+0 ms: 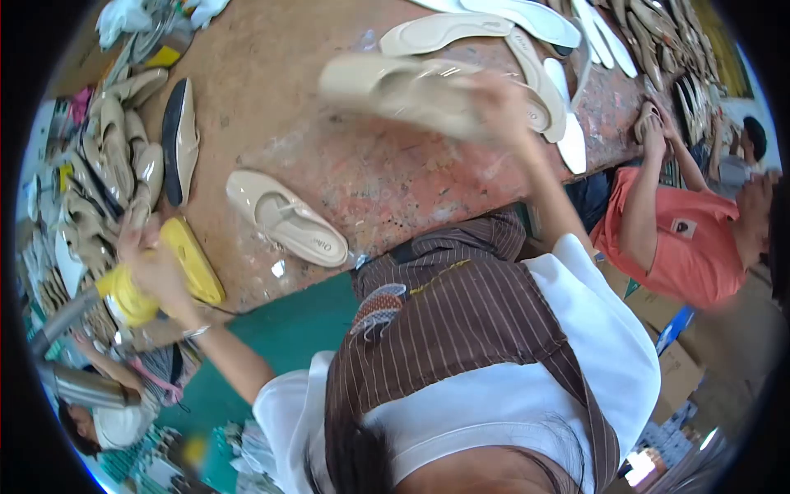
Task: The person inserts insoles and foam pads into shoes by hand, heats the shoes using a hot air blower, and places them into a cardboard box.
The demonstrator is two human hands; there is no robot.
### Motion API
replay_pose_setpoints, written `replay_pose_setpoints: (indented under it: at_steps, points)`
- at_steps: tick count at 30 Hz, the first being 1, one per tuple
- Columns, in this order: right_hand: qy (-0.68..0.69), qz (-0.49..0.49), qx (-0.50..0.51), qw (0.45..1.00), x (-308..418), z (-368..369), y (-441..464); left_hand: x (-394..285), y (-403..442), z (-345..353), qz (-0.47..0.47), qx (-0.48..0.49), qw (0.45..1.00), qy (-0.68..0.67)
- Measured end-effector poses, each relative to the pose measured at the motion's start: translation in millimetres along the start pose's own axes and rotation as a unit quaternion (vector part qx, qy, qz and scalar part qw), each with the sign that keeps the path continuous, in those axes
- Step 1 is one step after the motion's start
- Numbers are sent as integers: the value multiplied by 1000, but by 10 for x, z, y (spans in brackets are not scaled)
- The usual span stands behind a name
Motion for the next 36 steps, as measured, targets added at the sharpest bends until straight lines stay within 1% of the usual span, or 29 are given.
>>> replay_pose_setpoints:
  at_steps: [1, 2, 3, 4, 5, 6, 7, 8, 9, 10, 11, 12, 13, 15, 16, 20, 22, 23, 25, 26, 27, 28, 29, 30, 31, 32, 33, 35, 36]
  points:
    - [-14, 51, 6, 999, -211, -264, -52, 177, -481, 536, -38, 111, 981, -155]
    - [-100, 80, -22, 992, -294, -551, -7, -63, -866, 615, -123, 236, 961, -77]
    - [-60, 88, -26, 994, -434, -763, -13, -192, -1240, 766, -160, 322, 923, -134]
    - [-71, 8, -86, 994, -674, -1005, -80, -312, -1618, 938, -195, 399, 874, -197]
    - [-167, -2, -30, 986, -540, -1016, -64, -434, -1916, 982, -251, 435, 830, -241]
    - [-177, 0, 4, 984, -860, -1024, -125, -536, -2035, 991, -219, 390, 864, -231]
    - [-170, -65, -6, 983, -924, -961, -239, -631, -2087, 1004, -186, 344, 894, -220]
    - [-112, 17, 22, 993, -1162, -884, -297, -640, -2127, 1046, -204, 338, 893, -216]
    - [-76, 79, 23, 994, -1150, -870, -308, -614, -2165, 1085, -253, 319, 877, -254]
    - [-75, 96, -4, 993, -1088, -864, -296, -562, -2193, 1121, -300, 294, 860, -290]
    - [-68, 87, 7, 994, -1034, -809, -265, -474, -2236, 1188, -312, 286, 860, -284]
    - [-70, 112, 26, 991, -1043, -751, -258, -387, -2408, 1400, -372, 310, 784, -390]
    - [-74, 136, 43, 987, -1052, -715, -254, -336, -2584, 1613, -420, 325, 691, -491]
    - [-87, 185, 75, 976, -1040, -677, -245, -471, -2730, 1727, -481, 334, 463, -665]
    - [-85, 179, 79, 977, -956, -664, -233, -439, -2775, 1721, -484, 326, 464, -666]
    - [13, 279, -28, 960, -522, -562, -304, -902, -2232, 890, -501, 233, 480, -682]
    - [118, 280, -74, 950, -237, -306, -299, -982, -2173, 798, -477, 206, 537, -665]
    - [168, 310, -38, 935, 65, -84, -272, -1083, -2150, 747, -477, 204, 536, -666]
    - [337, 238, -49, 910, 297, 368, -220, -1215, -2051, 581, -464, 171, 580, -647]
    - [397, 260, -28, 880, 730, 607, -197, -1286, -2017, 519, -436, 169, 613, -637]
    - [401, 218, -3, 890, 904, 785, -167, -1347, -1988, 451, -406, 167, 645, -625]
    - [404, 155, 20, 901, 1282, 941, -133, -1407, -1996, 414, -407, 164, 646, -625]
    - [410, 160, 39, 897, 1485, 1102, -185, -1462, -1931, 313, -371, 135, 670, -629]
    - [441, 102, 39, 891, 1652, 1256, -227, -1464, -1895, 237, -355, 117, 682, -629]
    - [364, 88, 93, 923, 1771, 1351, -316, -1468, -1862, 160, -338, 99, 693, -629]
    - [283, 70, 147, 945, 1872, 1414, -417, -1442, -1851, 111, -345, 85, 680, -641]
    - [282, 68, 158, 944, 1904, 1434, -454, -1407, -1847, 71, -355, 72, 666, -652]
    - [322, 145, 220, 909, 1850, 1598, -587, -1331, -1874, -12, -374, 43, 639, -671]
    - [322, 145, 229, 907, 1849, 1646, -629, -1291, -1899, -47, -381, 39, 639, -667]
Point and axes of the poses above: each hand's wrist, its own y-axis towards the middle knuckle, its own z-axis out of the palm, x = y × z, the point moved 9 cm from there along y, towards the middle knuckle, and after that the axes turned 15 degrees about y, right-handed, at the moved point
